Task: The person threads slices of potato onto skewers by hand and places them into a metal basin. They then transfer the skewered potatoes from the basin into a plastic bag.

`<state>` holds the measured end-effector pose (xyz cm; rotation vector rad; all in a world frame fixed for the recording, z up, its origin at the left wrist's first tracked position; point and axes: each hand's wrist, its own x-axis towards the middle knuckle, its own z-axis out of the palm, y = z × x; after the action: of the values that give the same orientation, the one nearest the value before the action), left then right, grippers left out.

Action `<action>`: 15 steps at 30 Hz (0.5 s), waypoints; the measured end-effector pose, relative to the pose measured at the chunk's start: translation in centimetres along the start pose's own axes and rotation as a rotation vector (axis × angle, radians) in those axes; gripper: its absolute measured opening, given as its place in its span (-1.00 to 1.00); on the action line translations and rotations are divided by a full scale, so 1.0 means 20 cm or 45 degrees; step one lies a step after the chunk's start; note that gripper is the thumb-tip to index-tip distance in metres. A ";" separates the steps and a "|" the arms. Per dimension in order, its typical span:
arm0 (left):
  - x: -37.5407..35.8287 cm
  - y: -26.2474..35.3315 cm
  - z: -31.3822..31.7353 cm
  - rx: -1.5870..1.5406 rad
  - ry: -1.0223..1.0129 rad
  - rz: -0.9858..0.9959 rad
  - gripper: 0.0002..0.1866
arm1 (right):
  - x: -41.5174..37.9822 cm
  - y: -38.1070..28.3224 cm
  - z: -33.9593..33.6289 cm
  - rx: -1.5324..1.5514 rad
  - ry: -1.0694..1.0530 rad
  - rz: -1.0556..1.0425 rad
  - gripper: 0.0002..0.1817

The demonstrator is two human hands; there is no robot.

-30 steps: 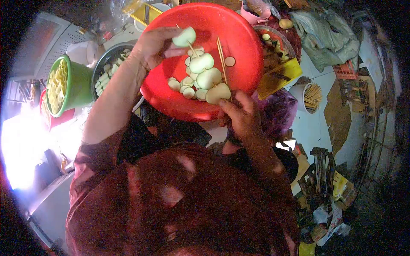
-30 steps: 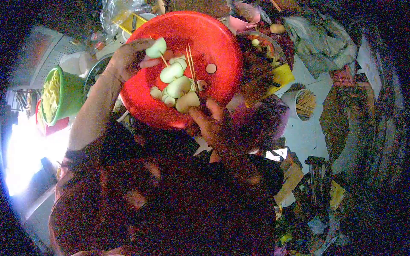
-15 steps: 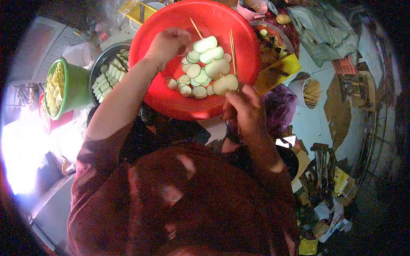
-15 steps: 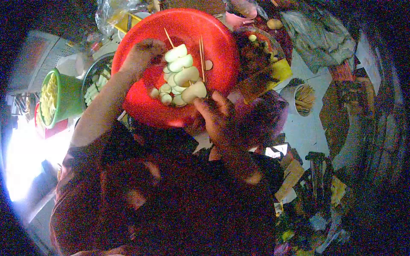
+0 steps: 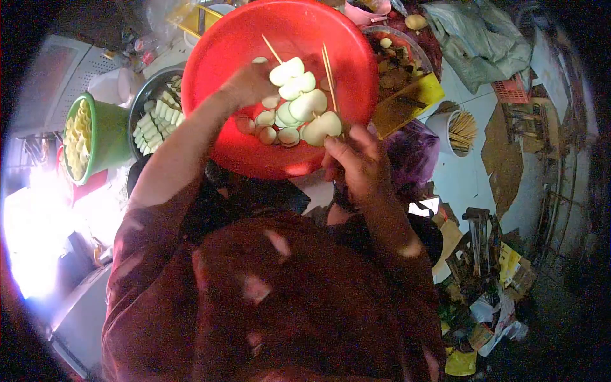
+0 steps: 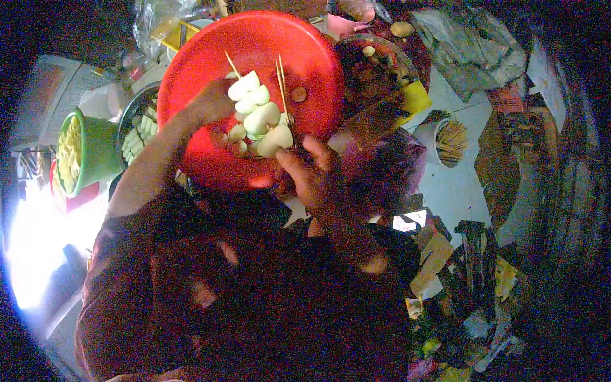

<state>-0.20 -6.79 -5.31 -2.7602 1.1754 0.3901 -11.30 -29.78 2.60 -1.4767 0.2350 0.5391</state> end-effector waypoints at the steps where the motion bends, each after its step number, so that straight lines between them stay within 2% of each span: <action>1: -0.04 -0.03 -0.07 -0.966 0.095 -0.411 -0.69 | 0.00 0.03 0.00 -0.078 0.007 -0.054 -0.85; 2: -0.08 -0.06 -0.12 -1.931 0.196 -0.823 -0.71 | 0.00 0.04 0.00 -0.157 0.012 -0.110 -0.86; 3: -0.10 -0.09 -0.12 -1.928 0.200 -0.828 -0.71 | -0.01 0.02 0.02 -0.156 0.006 -0.113 -0.86; 5: -0.12 -0.17 -0.13 -2.866 0.816 -0.766 -0.75 | -0.04 -0.04 0.04 -0.140 -0.103 -0.022 -0.87; 8: -0.20 -0.23 -0.15 -2.979 0.963 -0.820 -0.76 | -0.04 -0.04 0.05 -0.104 -0.128 0.040 -0.87; 9: -0.20 -0.23 -0.16 -2.843 1.080 -0.904 -0.76 | -0.04 -0.04 0.05 -0.108 -0.135 0.038 -0.87; 12: -0.24 -0.22 -0.19 -2.747 1.235 -0.894 -0.75 | -0.04 -0.03 0.06 -0.149 -0.143 0.012 -0.87; 15: -0.26 -0.25 -0.16 -2.841 1.252 -0.843 -0.74 | -0.04 -0.03 0.09 -0.069 -0.172 -0.049 -0.87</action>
<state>0.61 -0.33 -0.83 -4.8066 -2.0192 0.1336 -12.03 -28.26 3.66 -1.4879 0.0863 0.6156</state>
